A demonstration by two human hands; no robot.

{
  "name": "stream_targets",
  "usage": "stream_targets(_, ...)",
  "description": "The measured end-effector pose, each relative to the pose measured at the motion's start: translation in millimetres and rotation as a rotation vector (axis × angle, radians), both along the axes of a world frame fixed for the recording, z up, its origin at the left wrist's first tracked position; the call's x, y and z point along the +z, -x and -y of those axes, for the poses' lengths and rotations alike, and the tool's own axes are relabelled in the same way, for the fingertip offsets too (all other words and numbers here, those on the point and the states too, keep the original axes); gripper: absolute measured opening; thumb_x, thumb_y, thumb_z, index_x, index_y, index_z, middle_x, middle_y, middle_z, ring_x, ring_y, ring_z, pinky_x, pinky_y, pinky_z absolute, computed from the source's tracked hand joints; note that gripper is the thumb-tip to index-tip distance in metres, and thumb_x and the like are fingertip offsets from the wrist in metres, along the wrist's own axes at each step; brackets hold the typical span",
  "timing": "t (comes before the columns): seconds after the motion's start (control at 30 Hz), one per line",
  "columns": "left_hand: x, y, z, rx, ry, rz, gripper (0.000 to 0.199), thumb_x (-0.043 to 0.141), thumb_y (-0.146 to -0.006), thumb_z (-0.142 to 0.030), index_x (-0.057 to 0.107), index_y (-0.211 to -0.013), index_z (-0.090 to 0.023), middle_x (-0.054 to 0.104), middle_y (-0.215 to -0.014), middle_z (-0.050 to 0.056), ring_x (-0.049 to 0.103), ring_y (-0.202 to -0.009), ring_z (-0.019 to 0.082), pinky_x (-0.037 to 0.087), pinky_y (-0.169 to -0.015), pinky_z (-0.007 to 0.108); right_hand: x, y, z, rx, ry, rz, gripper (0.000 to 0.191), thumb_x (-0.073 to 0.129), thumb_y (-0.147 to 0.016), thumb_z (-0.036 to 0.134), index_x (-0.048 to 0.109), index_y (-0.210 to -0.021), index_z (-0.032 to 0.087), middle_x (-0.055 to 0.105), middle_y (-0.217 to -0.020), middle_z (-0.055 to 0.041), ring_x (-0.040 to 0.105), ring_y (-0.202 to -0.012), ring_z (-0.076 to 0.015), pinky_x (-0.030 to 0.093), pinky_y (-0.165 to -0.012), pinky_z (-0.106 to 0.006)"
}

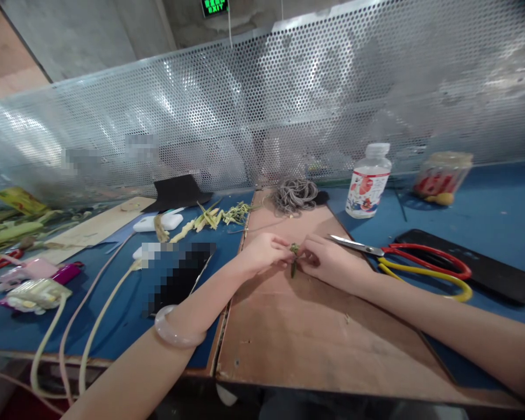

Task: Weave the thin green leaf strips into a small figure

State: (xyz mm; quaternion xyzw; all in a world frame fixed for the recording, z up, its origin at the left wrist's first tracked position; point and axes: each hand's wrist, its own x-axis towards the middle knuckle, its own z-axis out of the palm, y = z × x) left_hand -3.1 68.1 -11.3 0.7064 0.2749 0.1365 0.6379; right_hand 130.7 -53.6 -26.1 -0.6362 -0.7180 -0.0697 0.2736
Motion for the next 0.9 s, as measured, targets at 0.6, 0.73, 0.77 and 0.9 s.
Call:
stream_targets(0.6,7.5,1,6,0.008,0.026,-0.006,0.03,0.074,-0.055,-0.012,0.059,-0.08,-0.005,0.066,-0.067,0.009,0.06,-0.06,0.013,0.047,-0.059,0.025,-3.2,0,-6,-0.013,0.013,0.018,0.005,0.052,-0.074,0.013,0.055,-0.076,0.017,0.052,-0.072,-0.0006,0.05,-0.062,-0.0132,0.037,-0.058,-0.024)
stream_targets(0.73,11.0,2,8,0.013,0.033,-0.014,0.031,0.075,-0.054,-0.013,0.059,-0.08,-0.006,0.066,-0.069,0.011,0.061,-0.063,0.014,0.047,-0.061,0.026,-3.1,-1,-6,0.009,0.009,-0.003,0.008,0.052,-0.074,0.014,0.056,-0.08,0.017,0.052,-0.075,-0.0012,0.05,-0.063,-0.0135,0.038,-0.058,-0.024)
stream_targets(0.77,11.8,2,9,0.011,0.035,-0.013,0.031,0.075,-0.053,-0.013,0.059,-0.078,-0.006,0.066,-0.068,0.01,0.061,-0.062,0.014,0.047,-0.06,0.026,-3.1,-1,-6,0.011,0.005,-0.003,0.009,0.052,-0.074,0.014,0.056,-0.081,0.017,0.052,-0.075,-0.0012,0.05,-0.063,-0.0136,0.038,-0.059,-0.024)
stream_targets(0.9,11.3,2,9,0.006,0.042,-0.005,0.031,0.076,-0.052,-0.013,0.058,-0.078,-0.006,0.066,-0.068,0.009,0.06,-0.06,0.013,0.047,-0.06,0.026,-3.0,-1,-5,0.001,0.01,0.004,0.008,0.052,-0.074,0.013,0.056,-0.079,0.018,0.052,-0.073,-0.0016,0.051,-0.063,-0.0139,0.037,-0.059,-0.025)
